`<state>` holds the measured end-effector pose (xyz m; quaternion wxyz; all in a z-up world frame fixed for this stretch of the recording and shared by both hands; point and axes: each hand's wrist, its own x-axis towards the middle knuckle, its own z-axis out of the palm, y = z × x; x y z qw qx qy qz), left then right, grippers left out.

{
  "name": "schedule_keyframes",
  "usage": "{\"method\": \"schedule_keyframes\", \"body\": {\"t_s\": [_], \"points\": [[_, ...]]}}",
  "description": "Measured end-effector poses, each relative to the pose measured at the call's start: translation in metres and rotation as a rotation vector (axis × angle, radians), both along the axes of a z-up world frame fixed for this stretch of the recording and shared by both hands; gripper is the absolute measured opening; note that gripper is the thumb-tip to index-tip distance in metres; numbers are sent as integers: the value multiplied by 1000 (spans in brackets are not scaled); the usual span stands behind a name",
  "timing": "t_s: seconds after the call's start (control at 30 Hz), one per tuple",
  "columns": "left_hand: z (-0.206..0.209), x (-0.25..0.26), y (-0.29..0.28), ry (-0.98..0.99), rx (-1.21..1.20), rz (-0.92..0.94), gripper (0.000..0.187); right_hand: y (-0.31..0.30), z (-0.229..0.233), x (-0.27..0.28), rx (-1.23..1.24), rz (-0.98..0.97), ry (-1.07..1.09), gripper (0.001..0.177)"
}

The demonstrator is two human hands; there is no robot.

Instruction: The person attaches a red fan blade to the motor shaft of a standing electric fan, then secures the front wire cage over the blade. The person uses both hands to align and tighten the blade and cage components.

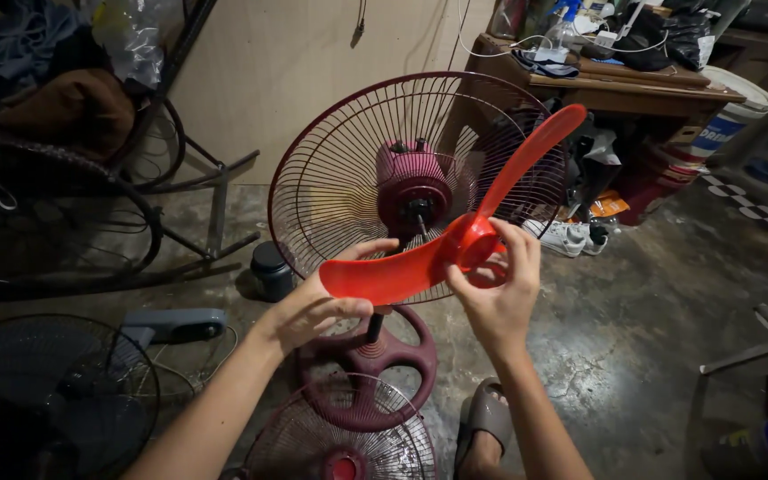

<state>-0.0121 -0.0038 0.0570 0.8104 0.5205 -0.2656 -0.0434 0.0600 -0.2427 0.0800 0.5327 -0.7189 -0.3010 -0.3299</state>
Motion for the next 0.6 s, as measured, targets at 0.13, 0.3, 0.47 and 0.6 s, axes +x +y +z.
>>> {"method": "schedule_keyframes", "body": {"t_s": [0.13, 0.3, 0.47, 0.6], "points": [[4, 0, -1, 34, -31, 53, 68, 1, 3, -3, 53, 19, 99, 66], [1, 1, 8, 193, -137, 138, 61, 10, 10, -12, -104, -91, 159, 71], [-7, 3, 23, 117, -126, 213, 70, 14, 21, -24, -312, -172, 133, 61], [-15, 7, 33, 80, -127, 230, 83, 17, 27, -33, -419, -264, -38, 59]]}}
